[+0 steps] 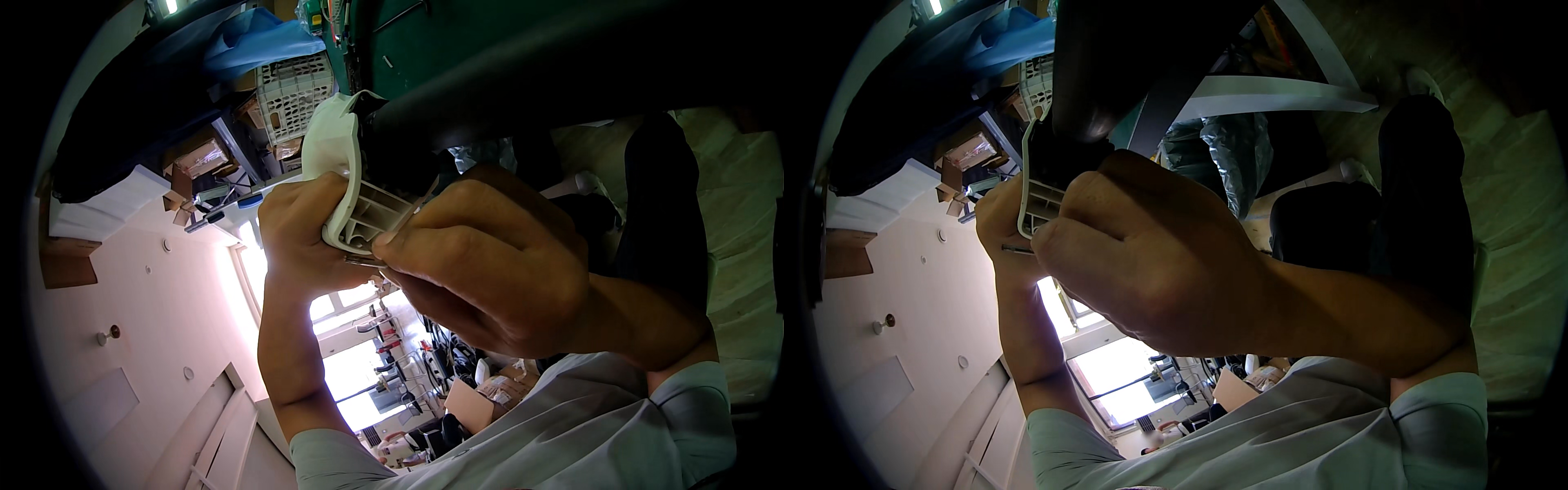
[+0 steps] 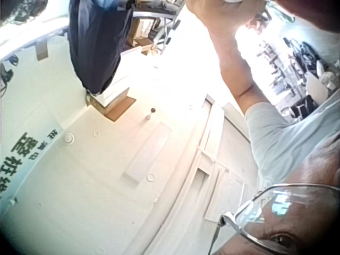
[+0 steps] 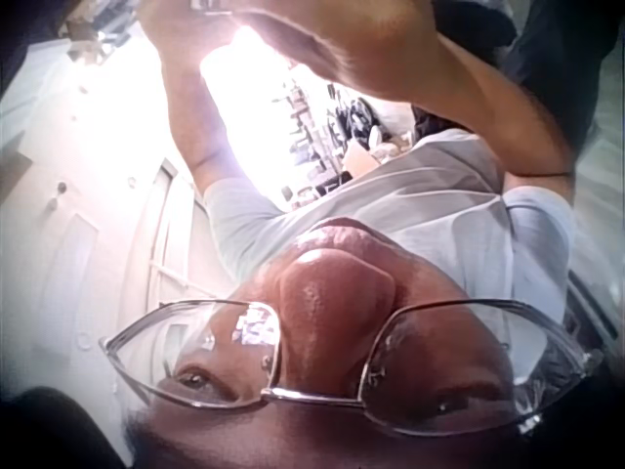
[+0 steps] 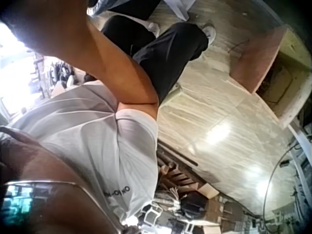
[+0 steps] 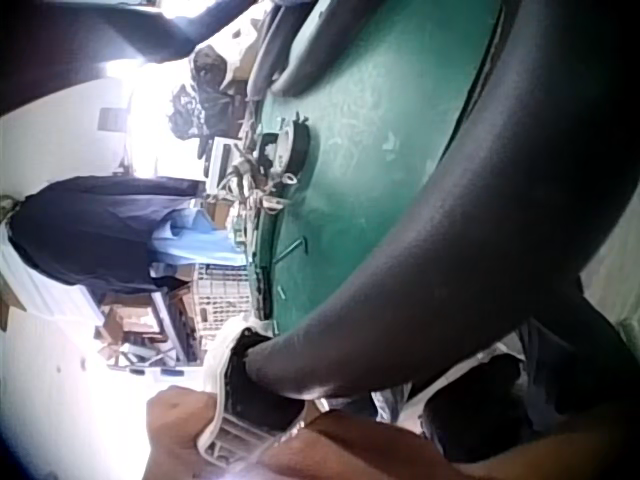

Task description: The person disassembles a white EV charger plug by removing screws from the housing and handle using a manual hex key and a power drill, then separating the two halves of the casing to reveal internal wiring.

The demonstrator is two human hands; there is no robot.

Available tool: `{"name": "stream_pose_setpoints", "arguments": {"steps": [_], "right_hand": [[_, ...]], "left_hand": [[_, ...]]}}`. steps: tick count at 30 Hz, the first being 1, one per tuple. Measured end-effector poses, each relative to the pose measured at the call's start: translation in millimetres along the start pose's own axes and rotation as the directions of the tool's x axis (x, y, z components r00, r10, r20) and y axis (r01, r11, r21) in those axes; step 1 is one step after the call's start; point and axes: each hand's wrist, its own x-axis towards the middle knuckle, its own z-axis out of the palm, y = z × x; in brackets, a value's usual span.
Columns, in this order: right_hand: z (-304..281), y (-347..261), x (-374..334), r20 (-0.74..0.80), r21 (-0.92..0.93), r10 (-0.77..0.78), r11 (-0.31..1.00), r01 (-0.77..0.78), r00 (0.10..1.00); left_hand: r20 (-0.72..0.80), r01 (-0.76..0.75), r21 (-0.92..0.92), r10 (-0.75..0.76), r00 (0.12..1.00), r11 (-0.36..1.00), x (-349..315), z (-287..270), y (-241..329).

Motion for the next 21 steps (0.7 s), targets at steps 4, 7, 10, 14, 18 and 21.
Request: {"name": "stream_pose_setpoints", "arguments": {"steps": [4,7,10,14,18,21], "right_hand": [[1.2,1.8,-0.9,-0.005,0.01,-0.006,1.0,0.006,1.0],[0.4,2.5,-1.5,0.005,0.007,-0.006,1.0,0.006,1.0],[0.8,2.5,-0.4,0.003,-0.001,-0.003,1.0,0.003,1.0],[1.1,1.1,0.7,0.004,0.004,0.0,1.0,0.0,1.0],[1.3,0.0,2.5,0.0,0.003,0.003,1.0,-0.003,1.0],[-0.4,-3.8,7.0,0.011,0.0,0.034,0.999,-0.034,0.999]], "left_hand": [[0.0,0.008,0.018,-0.008,1.0,1.0,-0.2,0.2,0.6],[-0.007,0.011,-0.006,-0.011,1.0,1.0,-0.9,1.0,-0.6],[-0.008,0.005,-0.01,-0.005,1.0,1.0,-0.6,1.2,-0.7],[-0.01,-0.002,-0.052,0.001,1.0,0.999,-0.8,0.9,-2.1],[-0.013,-0.003,-0.017,0.003,1.0,1.0,0.4,1.1,0.9],[-0.004,-0.004,-0.03,0.004,1.0,1.0,0.6,-0.7,2.3]]}}
